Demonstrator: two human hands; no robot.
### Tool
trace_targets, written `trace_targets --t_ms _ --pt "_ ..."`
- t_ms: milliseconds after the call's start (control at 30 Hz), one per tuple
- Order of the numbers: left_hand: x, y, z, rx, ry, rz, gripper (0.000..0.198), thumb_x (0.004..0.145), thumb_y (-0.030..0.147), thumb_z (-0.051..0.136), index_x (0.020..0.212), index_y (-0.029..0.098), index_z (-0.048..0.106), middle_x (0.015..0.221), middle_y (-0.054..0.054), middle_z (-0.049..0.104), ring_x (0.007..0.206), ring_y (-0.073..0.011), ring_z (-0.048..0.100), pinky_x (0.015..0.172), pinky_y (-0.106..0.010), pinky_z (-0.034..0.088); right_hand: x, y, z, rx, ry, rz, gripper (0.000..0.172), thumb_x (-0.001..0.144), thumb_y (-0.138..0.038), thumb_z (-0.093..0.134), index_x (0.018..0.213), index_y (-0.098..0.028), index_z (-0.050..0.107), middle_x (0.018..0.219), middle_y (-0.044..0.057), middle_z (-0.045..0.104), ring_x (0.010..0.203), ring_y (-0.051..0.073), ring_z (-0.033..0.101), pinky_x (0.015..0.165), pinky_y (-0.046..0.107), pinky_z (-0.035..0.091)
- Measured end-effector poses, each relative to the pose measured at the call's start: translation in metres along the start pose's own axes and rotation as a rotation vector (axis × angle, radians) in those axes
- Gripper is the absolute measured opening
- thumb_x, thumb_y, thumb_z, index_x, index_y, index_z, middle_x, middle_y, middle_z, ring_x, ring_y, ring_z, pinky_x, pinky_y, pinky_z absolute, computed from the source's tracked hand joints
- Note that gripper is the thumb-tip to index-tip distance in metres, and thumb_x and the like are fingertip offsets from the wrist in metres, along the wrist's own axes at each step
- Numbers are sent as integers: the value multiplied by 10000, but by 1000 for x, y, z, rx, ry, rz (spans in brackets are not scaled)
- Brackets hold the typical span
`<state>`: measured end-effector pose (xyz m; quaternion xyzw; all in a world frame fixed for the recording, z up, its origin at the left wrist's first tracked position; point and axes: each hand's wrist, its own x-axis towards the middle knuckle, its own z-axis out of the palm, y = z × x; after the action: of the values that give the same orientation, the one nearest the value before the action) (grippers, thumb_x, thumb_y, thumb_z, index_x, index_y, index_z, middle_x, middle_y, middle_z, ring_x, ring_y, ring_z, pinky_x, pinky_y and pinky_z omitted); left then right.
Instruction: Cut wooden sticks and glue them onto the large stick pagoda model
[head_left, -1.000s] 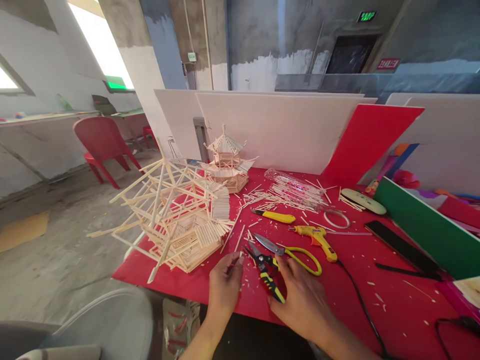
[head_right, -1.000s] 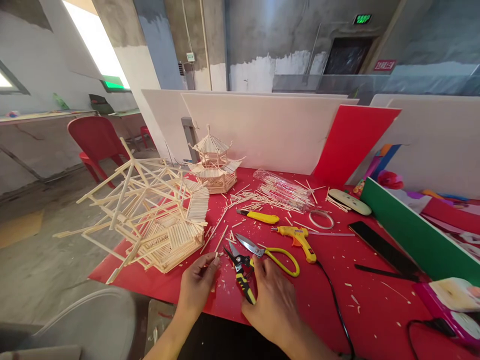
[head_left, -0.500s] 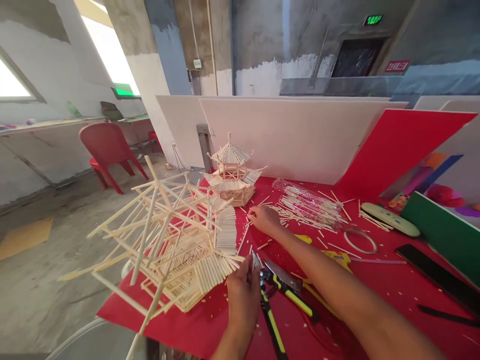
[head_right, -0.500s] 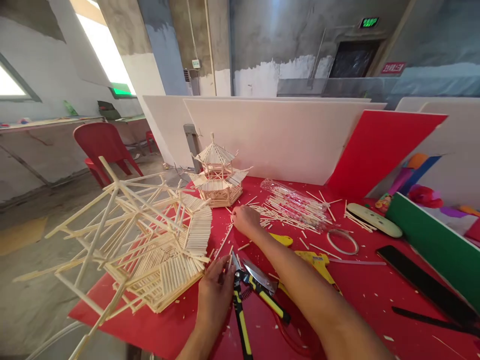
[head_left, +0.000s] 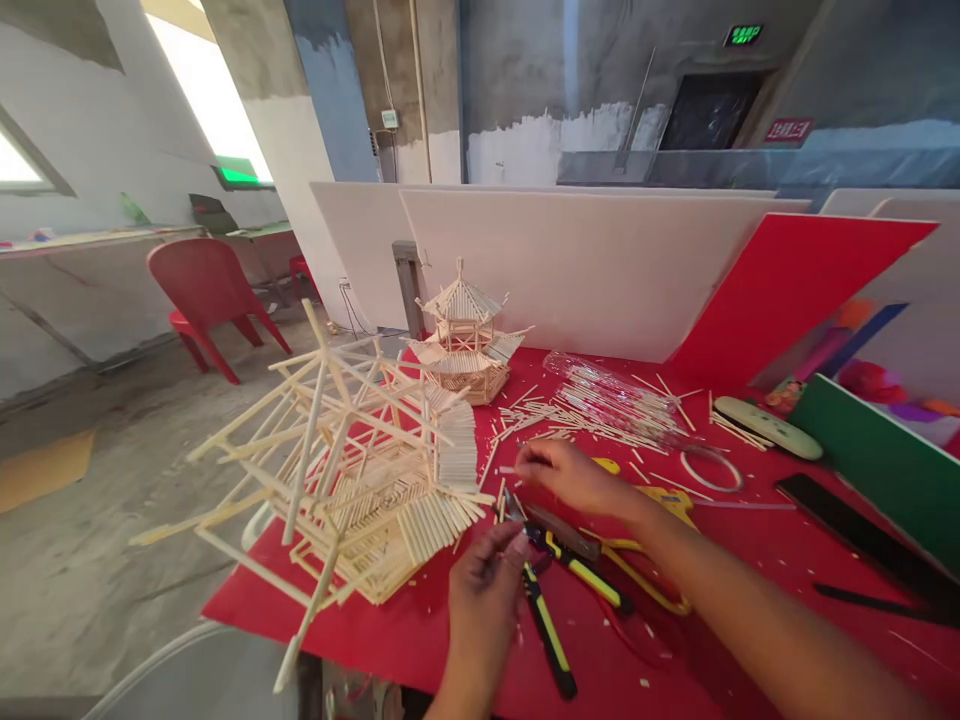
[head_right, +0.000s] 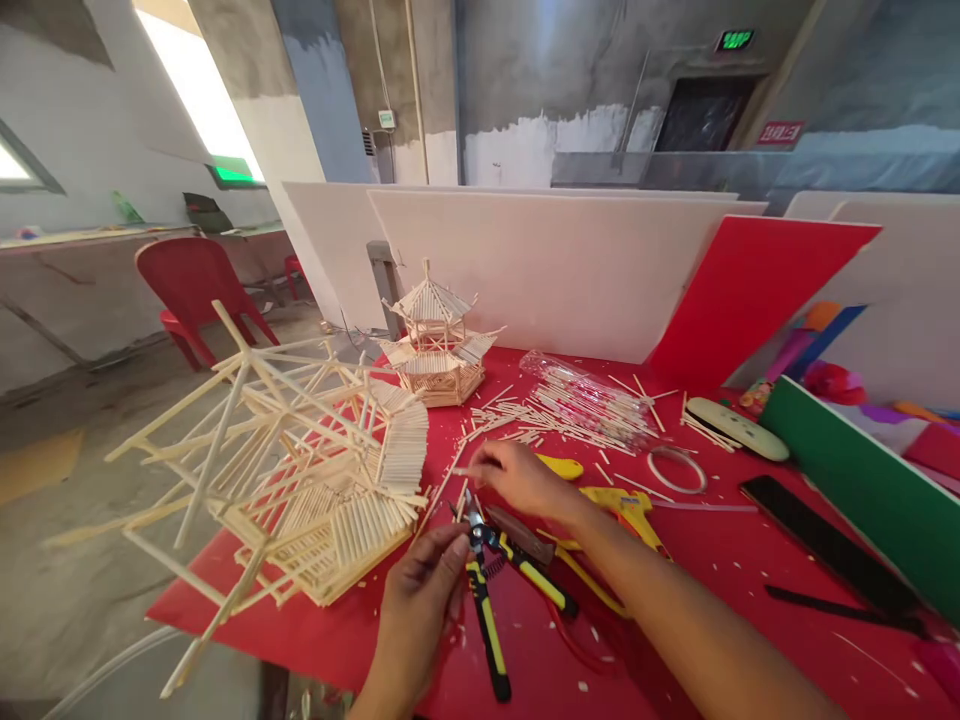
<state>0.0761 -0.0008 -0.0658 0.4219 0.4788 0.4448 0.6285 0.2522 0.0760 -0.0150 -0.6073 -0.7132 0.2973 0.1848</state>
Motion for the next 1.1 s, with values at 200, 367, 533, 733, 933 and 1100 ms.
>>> trace_targets --t_ms 200,367,533,733,933,1100 --pt "-32 -1 -10 197 -186 108 239 754 412 755 774 174 765 639 -26 631 476 -125 550 449 -215 419 -121 -26 26 60 -7 -108 176 936 -215 533 892 -226 703 896 -1 727 837 156 658 758 240 458" --pt "-51 20 -23 501 -290 361 177 842 320 662 768 226 792 673 -54 664 594 -170 606 586 -245 454 -141 -34 41 17 83 -114 210 972 -259 499 954 -247 707 916 -10 734 840 144 667 767 221 465" --pt "-58 20 -25 274 -125 209 242 825 420 659 824 183 704 637 -20 621 507 -146 562 457 -222 412 -145 -7 39 -209 296 154 316 974 -211 407 1183 -195 645 1136 124 684 1083 262 609 909 369 443" --pt "-59 9 -23 23 -147 64 336 798 477 688 886 191 536 756 -22 695 439 -105 568 372 -179 354 -157 29 33 -352 193 344 380 865 -148 538 1227 -176 648 1167 157 674 1091 309 628 907 407 467" --pt "-56 11 -22 -68 -114 5 369 719 458 785 860 163 613 540 40 581 434 -73 473 388 -156 334 -159 37 31 -359 97 347 540 851 -266 599 1382 -194 531 1317 145 608 1243 302 549 1006 408 429" --pt "-57 18 -27 -288 -98 -98 389 636 414 857 830 155 642 498 50 559 423 -65 445 372 -152 328 -158 42 30 -364 47 361 641 808 -192 557 1442 -226 462 1368 109 579 1281 265 523 1040 367 407"
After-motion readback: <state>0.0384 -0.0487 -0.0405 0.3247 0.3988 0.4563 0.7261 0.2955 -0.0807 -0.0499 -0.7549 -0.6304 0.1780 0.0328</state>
